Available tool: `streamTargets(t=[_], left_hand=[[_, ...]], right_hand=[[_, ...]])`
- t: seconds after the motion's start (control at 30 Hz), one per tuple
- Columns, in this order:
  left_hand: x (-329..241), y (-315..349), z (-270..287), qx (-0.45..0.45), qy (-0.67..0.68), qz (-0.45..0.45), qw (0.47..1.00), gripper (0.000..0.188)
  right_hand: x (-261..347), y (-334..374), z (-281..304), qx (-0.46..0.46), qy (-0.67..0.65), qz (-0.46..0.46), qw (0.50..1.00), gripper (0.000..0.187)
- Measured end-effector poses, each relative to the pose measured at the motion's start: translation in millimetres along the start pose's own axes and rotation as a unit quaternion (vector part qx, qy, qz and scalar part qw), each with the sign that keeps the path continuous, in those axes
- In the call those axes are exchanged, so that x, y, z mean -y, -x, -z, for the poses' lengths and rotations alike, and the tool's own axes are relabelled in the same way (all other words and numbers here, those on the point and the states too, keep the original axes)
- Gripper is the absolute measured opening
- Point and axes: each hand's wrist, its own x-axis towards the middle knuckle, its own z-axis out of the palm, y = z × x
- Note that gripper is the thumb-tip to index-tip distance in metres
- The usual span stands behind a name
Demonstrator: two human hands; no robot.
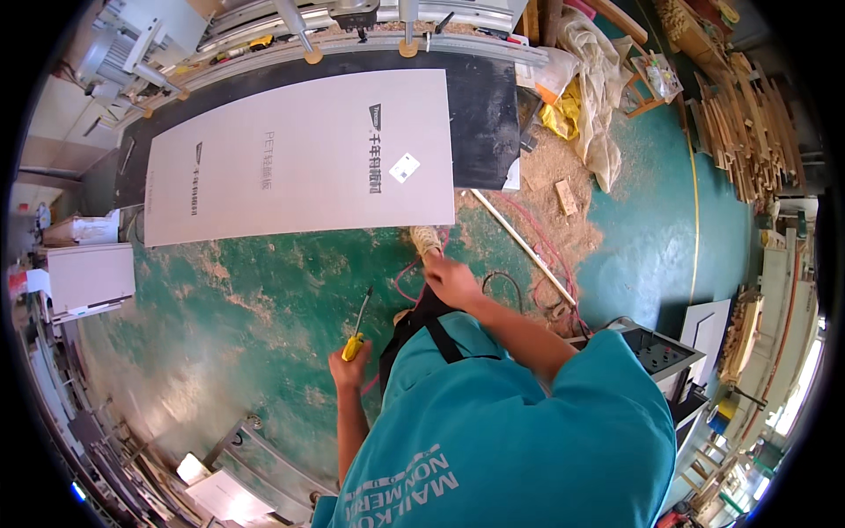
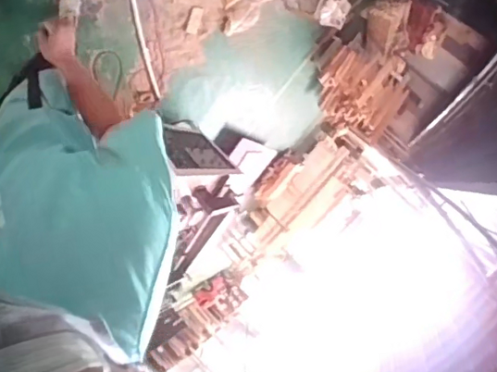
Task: The person picks up a wood panel from a stack, places it onto a drilling machine, uses a yellow air duster to clear debris, and then operates the machine to drill holes into the panel.
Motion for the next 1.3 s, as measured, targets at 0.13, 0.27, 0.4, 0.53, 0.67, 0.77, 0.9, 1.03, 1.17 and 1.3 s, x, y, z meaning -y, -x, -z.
streamTargets(t=[0.13,0.27,0.4,0.53,0.67,0.77,0.9,1.03,1.17,1.3], left_hand=[[10,30,19,-0.016,0.023,-0.018,0.999,0.033],[27,49,35,-0.044,0.081,-0.030,0.995,0.029],[42,66,41,-0.057,0.180,-0.005,0.982,0.026],[55,59,43,-0.034,0.104,0.004,0.994,0.031],[31,40,44,0.061,0.003,-0.020,0.998,0.031],[-44,32,50,0.143,-0.139,-0.119,0.973,0.036],[-83,-6,80,0.096,-0.226,-0.224,0.943,0.041],[-18,-106,172,-0.061,0.004,-0.025,0.998,0.035],[118,-143,312,-0.431,0.406,0.080,0.802,0.029],[39,-158,355,-0.559,0.356,0.072,0.746,0.042]], right_hand=[[41,-83,-35,-0.155,-0.037,-0.036,0.987,0.009],[26,-105,-48,-0.230,0.051,-0.140,0.962,0.013],[-48,-54,-19,-0.282,0.105,-0.208,0.931,0.020],[-158,45,73,-0.209,0.205,-0.491,0.820,0.025],[-120,74,130,-0.286,0.171,-0.395,0.856,0.029],[-85,26,143,-0.349,0.134,-0.313,0.873,0.026],[18,-116,155,-0.384,0.035,-0.065,0.920,0.014],[133,-243,195,-0.410,0.042,0.098,0.906,0.011],[246,-347,235,-0.453,0.038,0.302,0.838,0.011],[324,-434,278,-0.515,0.119,0.368,0.765,0.010]])
